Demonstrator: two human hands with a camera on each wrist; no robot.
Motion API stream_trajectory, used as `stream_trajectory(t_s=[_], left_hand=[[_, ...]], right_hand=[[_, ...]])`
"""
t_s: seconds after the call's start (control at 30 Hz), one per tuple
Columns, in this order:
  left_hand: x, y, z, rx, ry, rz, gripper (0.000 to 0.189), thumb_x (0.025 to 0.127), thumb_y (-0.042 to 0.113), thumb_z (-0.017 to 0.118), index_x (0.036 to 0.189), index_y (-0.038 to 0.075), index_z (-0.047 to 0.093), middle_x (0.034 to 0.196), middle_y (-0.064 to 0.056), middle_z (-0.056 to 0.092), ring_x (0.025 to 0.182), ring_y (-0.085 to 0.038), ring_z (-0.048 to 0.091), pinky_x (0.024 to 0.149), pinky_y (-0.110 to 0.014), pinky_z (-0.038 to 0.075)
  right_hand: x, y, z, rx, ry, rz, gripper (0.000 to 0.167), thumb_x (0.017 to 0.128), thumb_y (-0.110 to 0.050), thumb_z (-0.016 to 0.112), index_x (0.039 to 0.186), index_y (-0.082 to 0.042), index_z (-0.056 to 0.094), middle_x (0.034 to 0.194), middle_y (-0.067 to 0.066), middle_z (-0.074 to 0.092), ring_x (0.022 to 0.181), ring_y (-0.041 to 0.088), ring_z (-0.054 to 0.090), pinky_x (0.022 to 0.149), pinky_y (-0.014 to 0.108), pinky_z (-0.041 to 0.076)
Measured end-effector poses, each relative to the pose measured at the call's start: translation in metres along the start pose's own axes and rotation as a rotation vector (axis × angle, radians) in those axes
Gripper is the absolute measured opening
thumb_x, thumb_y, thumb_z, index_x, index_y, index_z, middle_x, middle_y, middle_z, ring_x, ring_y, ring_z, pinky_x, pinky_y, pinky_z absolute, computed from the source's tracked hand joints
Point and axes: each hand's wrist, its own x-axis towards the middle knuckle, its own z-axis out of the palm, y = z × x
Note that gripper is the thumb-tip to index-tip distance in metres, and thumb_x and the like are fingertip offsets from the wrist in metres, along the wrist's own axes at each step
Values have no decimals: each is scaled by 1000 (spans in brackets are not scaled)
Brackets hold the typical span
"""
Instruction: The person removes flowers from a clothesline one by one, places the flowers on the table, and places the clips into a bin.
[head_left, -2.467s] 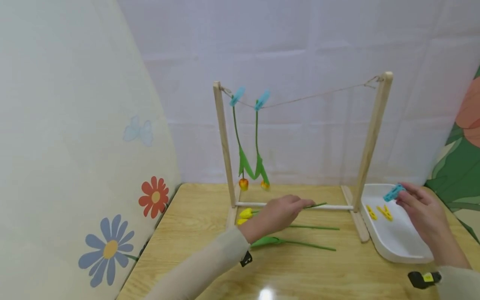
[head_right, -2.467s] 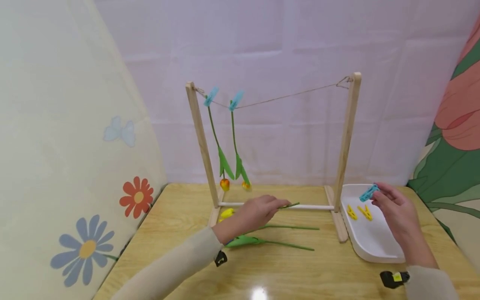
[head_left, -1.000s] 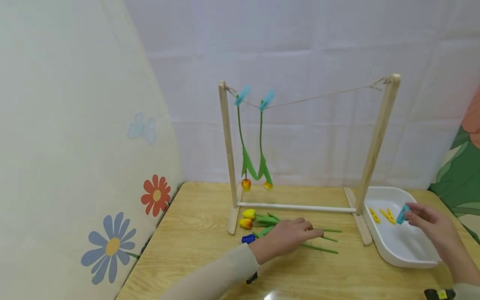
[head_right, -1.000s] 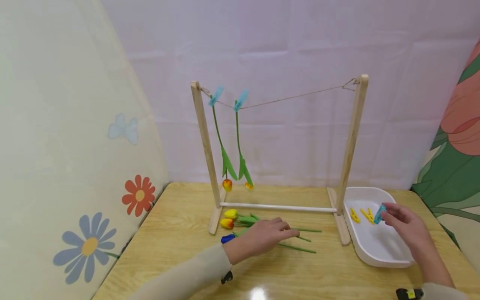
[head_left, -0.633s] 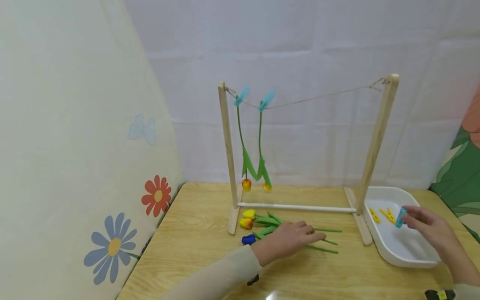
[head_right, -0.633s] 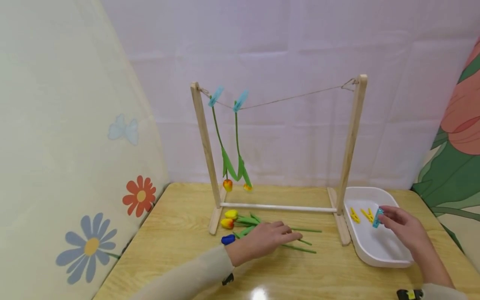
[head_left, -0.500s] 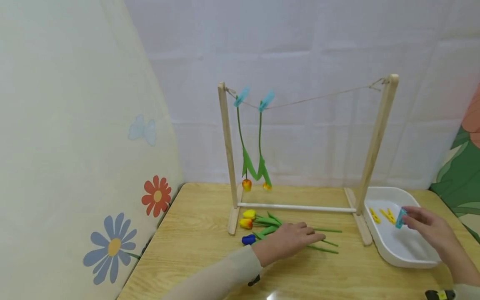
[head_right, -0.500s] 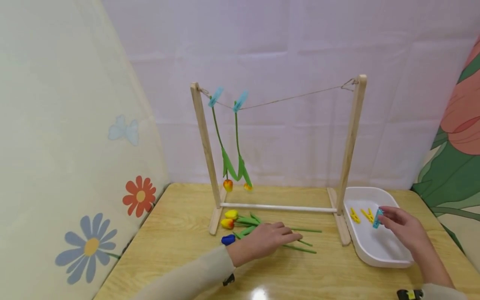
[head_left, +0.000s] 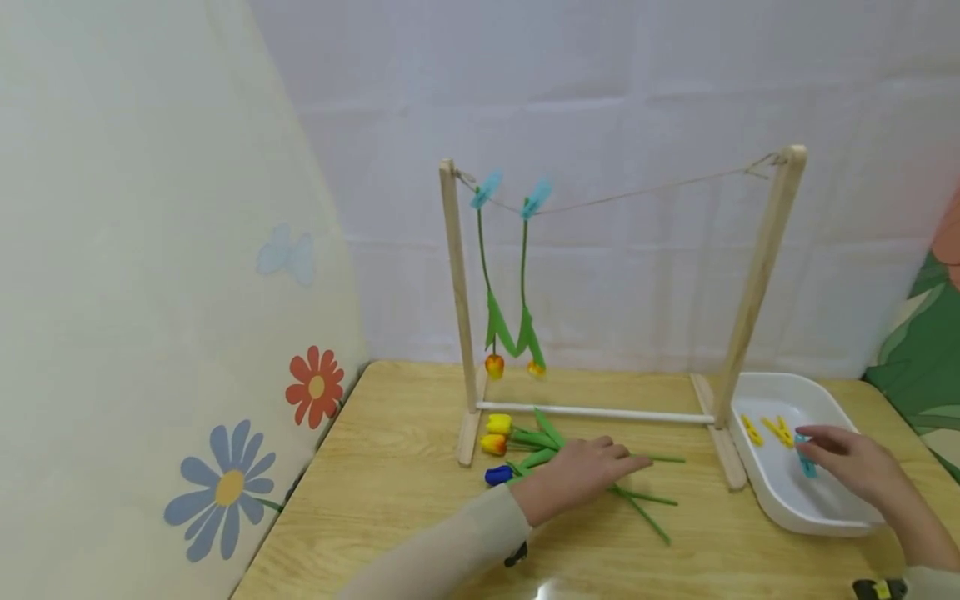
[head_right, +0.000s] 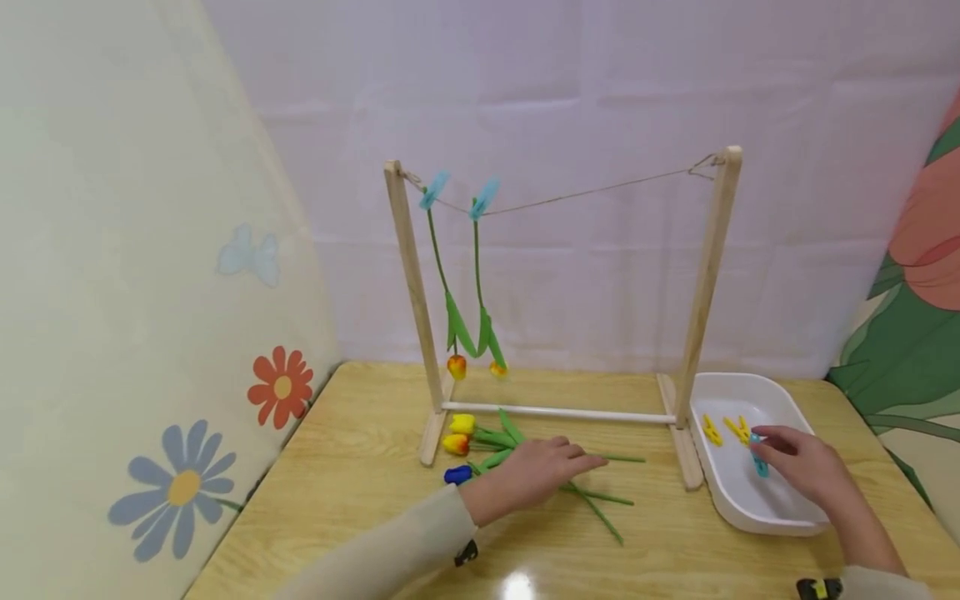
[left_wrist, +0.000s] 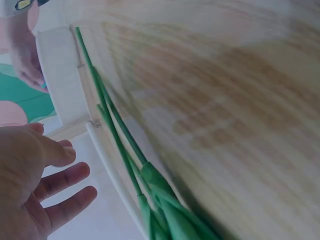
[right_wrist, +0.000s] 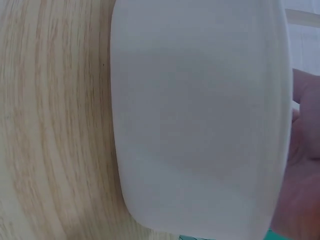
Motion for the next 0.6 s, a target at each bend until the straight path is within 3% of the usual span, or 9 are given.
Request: stream_trajectory(t_s=[0.37,0.6], left_hand=[[-1,-4,-10,-77,-14,-21,64,98,9,65,155,26,40,130,7,64,110,-10,63,59,-12,47],[-3,-11,-25,-51,18,-61,70,93,8,72,154,25,41,131,6,63,112,-9,63,58,-11,47]], right_hand=[[4,8,5,-107,-39,-40,61,101,-39,60,131,14,54,115,35,62,100,47,61,79,56,52],[8,10,6,-128,-51,-26,64,100,-42,61,129,15,54,112,33,63,98,46,61,79,58,51]])
